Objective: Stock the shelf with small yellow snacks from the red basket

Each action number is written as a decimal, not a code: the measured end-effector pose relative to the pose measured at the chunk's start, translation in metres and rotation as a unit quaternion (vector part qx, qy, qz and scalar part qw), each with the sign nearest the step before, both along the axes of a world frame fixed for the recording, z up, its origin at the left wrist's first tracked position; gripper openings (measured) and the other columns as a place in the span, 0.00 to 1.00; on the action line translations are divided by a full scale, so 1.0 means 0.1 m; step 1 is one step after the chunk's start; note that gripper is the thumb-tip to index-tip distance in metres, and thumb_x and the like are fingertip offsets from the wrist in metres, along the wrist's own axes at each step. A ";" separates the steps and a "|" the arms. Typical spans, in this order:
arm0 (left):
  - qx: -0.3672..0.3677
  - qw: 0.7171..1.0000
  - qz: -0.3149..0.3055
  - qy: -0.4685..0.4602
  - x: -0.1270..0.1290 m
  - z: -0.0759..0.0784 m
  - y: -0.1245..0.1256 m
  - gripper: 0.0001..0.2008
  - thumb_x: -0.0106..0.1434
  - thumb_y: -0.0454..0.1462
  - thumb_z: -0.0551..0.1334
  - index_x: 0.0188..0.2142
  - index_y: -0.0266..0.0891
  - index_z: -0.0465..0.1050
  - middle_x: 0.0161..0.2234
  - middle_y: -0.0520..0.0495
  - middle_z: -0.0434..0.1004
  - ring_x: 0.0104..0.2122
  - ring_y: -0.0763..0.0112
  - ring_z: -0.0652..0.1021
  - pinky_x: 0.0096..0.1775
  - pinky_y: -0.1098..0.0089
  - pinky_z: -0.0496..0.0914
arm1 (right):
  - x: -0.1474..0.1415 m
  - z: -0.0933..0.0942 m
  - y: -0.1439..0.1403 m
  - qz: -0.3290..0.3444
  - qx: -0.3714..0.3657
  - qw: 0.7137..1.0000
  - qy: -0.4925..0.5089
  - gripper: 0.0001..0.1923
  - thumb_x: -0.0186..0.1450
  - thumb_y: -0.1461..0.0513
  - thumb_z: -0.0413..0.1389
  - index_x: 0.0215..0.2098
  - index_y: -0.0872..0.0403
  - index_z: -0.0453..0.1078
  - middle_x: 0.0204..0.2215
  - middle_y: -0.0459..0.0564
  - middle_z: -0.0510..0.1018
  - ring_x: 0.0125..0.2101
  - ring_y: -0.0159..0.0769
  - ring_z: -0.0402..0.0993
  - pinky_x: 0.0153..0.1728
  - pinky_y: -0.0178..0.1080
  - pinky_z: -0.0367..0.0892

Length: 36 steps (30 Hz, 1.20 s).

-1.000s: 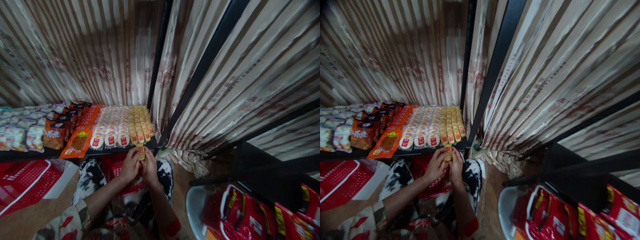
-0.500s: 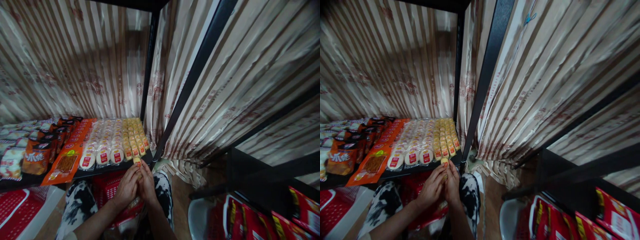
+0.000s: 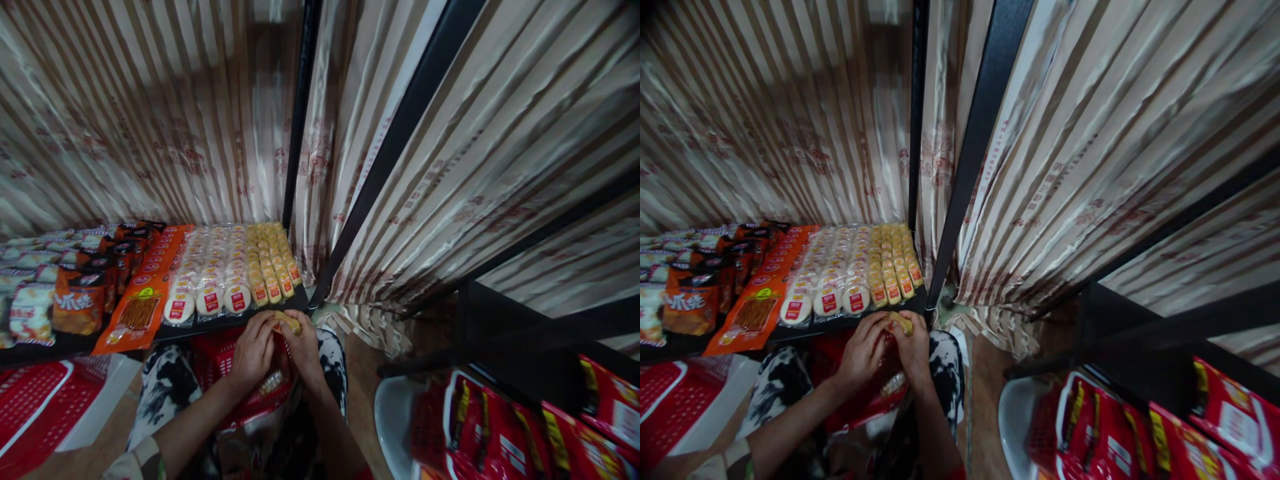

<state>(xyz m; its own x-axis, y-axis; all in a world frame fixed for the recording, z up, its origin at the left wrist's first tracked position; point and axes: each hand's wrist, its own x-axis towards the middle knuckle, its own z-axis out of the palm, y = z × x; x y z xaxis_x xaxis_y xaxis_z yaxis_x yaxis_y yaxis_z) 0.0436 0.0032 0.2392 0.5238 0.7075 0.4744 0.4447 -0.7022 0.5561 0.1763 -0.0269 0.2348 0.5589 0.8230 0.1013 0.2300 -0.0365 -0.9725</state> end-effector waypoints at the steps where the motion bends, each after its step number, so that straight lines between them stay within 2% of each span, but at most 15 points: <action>1: -0.008 1.000 0.006 0.004 0.00 0.00 0.01 0.18 0.62 0.32 0.51 0.51 0.41 0.66 0.51 0.41 0.68 0.54 0.61 0.67 0.55 0.57 0.64 | 0.01 0.02 0.00 0.011 0.003 1.000 -0.010 0.11 0.55 0.59 0.56 0.36 0.53 0.70 0.36 0.48 0.75 0.39 0.37 0.72 0.43 0.39 0.67; 6: -0.060 0.998 0.005 0.004 -0.02 -0.04 0.05 0.20 0.62 0.35 0.52 0.55 0.40 0.62 0.51 0.41 0.69 0.52 0.61 0.69 0.54 0.56 0.65 | 0.01 0.09 0.03 0.064 0.013 0.997 0.031 0.26 0.54 0.60 0.58 0.51 0.52 0.64 0.33 0.44 0.77 0.30 0.33 0.73 0.36 0.37 0.70; 12: -0.152 0.986 0.034 -0.052 -0.02 -0.04 0.05 0.19 0.60 0.38 0.55 0.52 0.38 0.64 0.46 0.40 0.69 0.46 0.61 0.72 0.49 0.57 0.68 | -0.05 0.09 0.11 0.084 0.008 0.993 0.077 0.32 0.53 0.59 0.59 0.56 0.52 0.60 0.31 0.45 0.77 0.27 0.32 0.74 0.29 0.35 0.70; 18: -0.239 0.955 0.080 -0.159 0.09 -0.08 0.10 0.17 0.54 0.37 0.59 0.44 0.39 0.68 0.37 0.45 0.71 0.37 0.65 0.74 0.41 0.60 0.71 | -0.09 0.06 0.18 0.061 0.050 0.994 0.077 0.25 0.53 0.61 0.59 0.49 0.53 0.64 0.38 0.50 0.77 0.35 0.35 0.75 0.35 0.37 0.72; 22: -0.339 0.913 0.083 -0.212 0.22 -0.09 0.14 0.15 0.53 0.40 0.59 0.40 0.37 0.68 0.34 0.47 0.72 0.28 0.70 0.74 0.34 0.66 0.71 | -0.05 0.01 0.17 0.055 0.068 0.994 0.067 0.18 0.55 0.61 0.58 0.44 0.54 0.66 0.40 0.52 0.76 0.39 0.36 0.74 0.39 0.38 0.72; 27: -0.413 0.872 0.074 -0.251 0.31 -0.07 0.17 0.17 0.54 0.46 0.59 0.37 0.37 0.68 0.33 0.47 0.73 0.30 0.69 0.75 0.32 0.68 0.72 | 0.03 -0.08 0.16 0.033 0.050 0.998 0.002 0.15 0.59 0.59 0.54 0.43 0.54 0.70 0.40 0.53 0.76 0.39 0.37 0.74 0.40 0.39 0.71; 30: -0.415 0.879 0.060 -0.227 0.33 -0.09 0.21 0.16 0.56 0.46 0.57 0.39 0.37 0.67 0.31 0.49 0.73 0.28 0.70 0.75 0.32 0.69 0.71 | 0.05 -0.14 0.16 0.009 0.042 0.999 -0.019 0.16 0.61 0.59 0.51 0.46 0.52 0.69 0.41 0.52 0.77 0.41 0.38 0.74 0.43 0.41 0.69; 33: -0.390 0.897 0.069 -0.197 0.35 -0.10 0.26 0.18 0.56 0.43 0.57 0.45 0.39 0.65 0.26 0.53 0.71 0.26 0.71 0.74 0.33 0.69 0.70 | 0.03 -0.18 0.16 -0.008 0.040 0.999 -0.033 0.17 0.61 0.58 0.50 0.48 0.53 0.68 0.42 0.53 0.77 0.43 0.38 0.73 0.46 0.41 0.67; 36: -0.366 0.914 0.066 -0.162 0.37 -0.08 0.33 0.17 0.55 0.40 0.57 0.45 0.39 0.65 0.28 0.52 0.72 0.28 0.71 0.75 0.36 0.69 0.69 | 0.02 -0.20 0.17 -0.025 0.038 0.998 -0.043 0.18 0.61 0.59 0.50 0.48 0.54 0.67 0.43 0.54 0.76 0.44 0.39 0.72 0.47 0.42 0.66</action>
<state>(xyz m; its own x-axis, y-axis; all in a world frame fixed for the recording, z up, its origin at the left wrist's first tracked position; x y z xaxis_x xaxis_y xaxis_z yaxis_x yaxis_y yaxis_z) 0.0808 0.0361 0.2317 0.3273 0.9442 -0.0367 0.2268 -0.0408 0.9731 0.1779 -0.0097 0.2152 0.5854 0.7828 0.2109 0.3120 0.0226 -0.9498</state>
